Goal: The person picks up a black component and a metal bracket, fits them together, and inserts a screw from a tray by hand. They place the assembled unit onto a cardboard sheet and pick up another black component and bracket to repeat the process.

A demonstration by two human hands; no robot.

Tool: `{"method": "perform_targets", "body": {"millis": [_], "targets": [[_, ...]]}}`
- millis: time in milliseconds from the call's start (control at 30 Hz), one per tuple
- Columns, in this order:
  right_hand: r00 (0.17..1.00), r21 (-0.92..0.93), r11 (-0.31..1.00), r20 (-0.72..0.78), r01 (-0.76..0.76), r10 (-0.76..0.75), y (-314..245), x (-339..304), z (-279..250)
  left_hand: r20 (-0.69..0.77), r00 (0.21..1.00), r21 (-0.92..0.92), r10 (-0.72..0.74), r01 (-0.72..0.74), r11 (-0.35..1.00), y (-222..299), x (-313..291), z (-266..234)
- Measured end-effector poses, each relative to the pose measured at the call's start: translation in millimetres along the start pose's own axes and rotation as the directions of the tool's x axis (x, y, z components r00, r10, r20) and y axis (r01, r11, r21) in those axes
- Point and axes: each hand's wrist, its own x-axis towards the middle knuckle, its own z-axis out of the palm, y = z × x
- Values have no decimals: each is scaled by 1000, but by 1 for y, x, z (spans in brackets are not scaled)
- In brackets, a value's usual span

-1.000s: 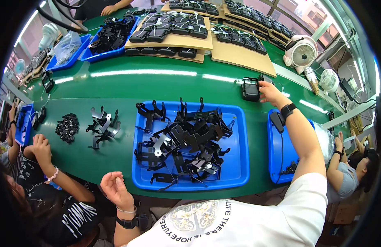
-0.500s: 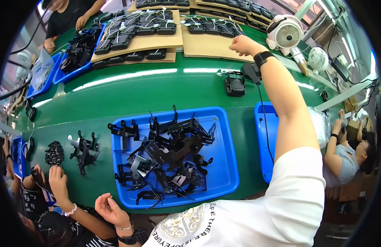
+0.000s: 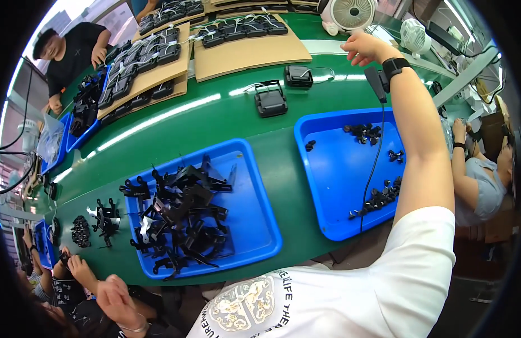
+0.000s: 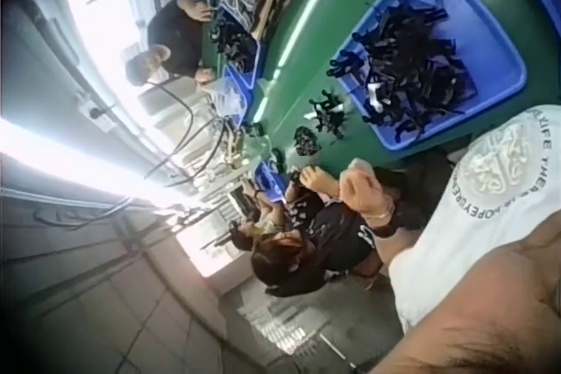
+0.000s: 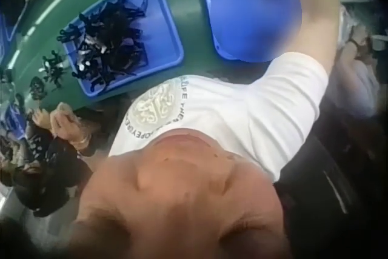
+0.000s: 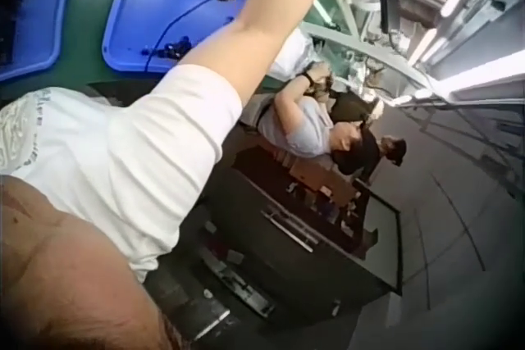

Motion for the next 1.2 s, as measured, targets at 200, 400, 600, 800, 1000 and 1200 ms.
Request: {"method": "perform_targets", "body": {"millis": [200, 400, 600, 800, 1000, 1200], "targets": [[996, 74, 996, -78, 54, -48, 29, 8, -28, 496, 837, 85, -229, 216, 973, 73, 143, 119], [987, 234, 960, -85, 150, -134, 11, 59, 9, 624, 662, 74, -415, 479, 875, 19, 282, 241], [995, 234, 971, 69, 50, -68, -10, 108, 44, 281, 622, 416, -731, 607, 677, -92, 358, 300], [1000, 244, 970, -1, 7, -7, 4, 142, 64, 194, 625, 537, -756, 577, 615, -112, 380, 335], [996, 343, 936, -8, -85, 93, -3, 159, 84, 294, 637, 622, -713, 438, 649, -131, 384, 344], [999, 200, 978, -3, -53, 54, 2, 179, 87, 194, 728, 591, -657, 448, 671, -128, 379, 350]]}}
